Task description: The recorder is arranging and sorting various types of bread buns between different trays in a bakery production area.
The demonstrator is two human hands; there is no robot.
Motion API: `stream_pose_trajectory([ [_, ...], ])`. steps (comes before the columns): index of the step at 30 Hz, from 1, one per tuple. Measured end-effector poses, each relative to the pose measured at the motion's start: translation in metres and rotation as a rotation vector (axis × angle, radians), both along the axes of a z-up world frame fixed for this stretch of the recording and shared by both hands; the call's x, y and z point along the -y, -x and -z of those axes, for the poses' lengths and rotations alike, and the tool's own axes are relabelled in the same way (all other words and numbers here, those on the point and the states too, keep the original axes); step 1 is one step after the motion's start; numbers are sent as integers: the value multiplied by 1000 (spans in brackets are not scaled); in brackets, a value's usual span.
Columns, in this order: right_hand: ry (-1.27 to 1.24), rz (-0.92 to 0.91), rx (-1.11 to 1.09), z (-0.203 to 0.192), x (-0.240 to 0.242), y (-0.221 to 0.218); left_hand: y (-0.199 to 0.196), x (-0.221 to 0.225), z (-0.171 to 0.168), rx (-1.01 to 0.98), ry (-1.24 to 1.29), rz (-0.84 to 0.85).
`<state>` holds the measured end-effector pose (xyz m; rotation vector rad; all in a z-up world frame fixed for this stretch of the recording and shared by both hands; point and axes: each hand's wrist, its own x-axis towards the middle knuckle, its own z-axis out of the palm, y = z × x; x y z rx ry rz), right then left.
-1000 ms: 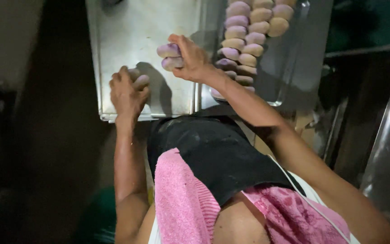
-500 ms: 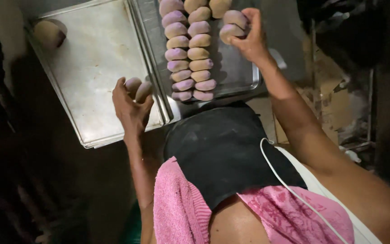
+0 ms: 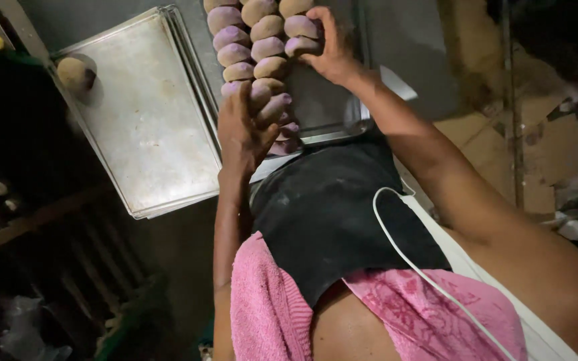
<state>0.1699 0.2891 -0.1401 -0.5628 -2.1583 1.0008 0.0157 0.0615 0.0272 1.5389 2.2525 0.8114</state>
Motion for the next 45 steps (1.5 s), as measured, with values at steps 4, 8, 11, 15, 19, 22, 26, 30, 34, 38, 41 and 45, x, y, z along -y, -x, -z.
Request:
stream_pose_trajectory([
  [4, -112, 30, -53, 1, 0, -4, -12, -26, 14, -62, -38, 180],
  [8, 38, -64, -47, 9, -4, -15, -28, -52, 45, -180, -25, 223],
  [11, -24, 18, -43, 18, -6, -22, -39, -68, 52, -257, 34, 244],
  [15, 163, 26, 54, -8, 2, -42, -40, -88, 68, -307, 72, 325],
  [19, 82, 72, 116, -17, 9, -71, -33, -88, 83, -443, -4, 335],
  [22, 333, 52, 292, -47, 27, -79, -36, -84, 73, -441, -62, 289],
  [26, 105, -12, 223, -39, 46, -70, -35, -80, 73, -436, -81, 253],
  [30, 67, 103, 295, -40, 59, -49, -24, -63, 60, -431, -109, 217],
  [34, 58, 82, 222, -17, 63, -41, 29, -38, 56, -325, -130, 95],
  [38, 116, 100, 183, -25, 71, -37, 152, 1, 97, -252, -79, -241],
  [41, 210, 95, 204, -29, 75, -41, 254, 28, 131, -406, -146, -461],
  [45, 226, 155, 225, -19, 73, -37, 372, 61, 167, -349, 154, -699],
])
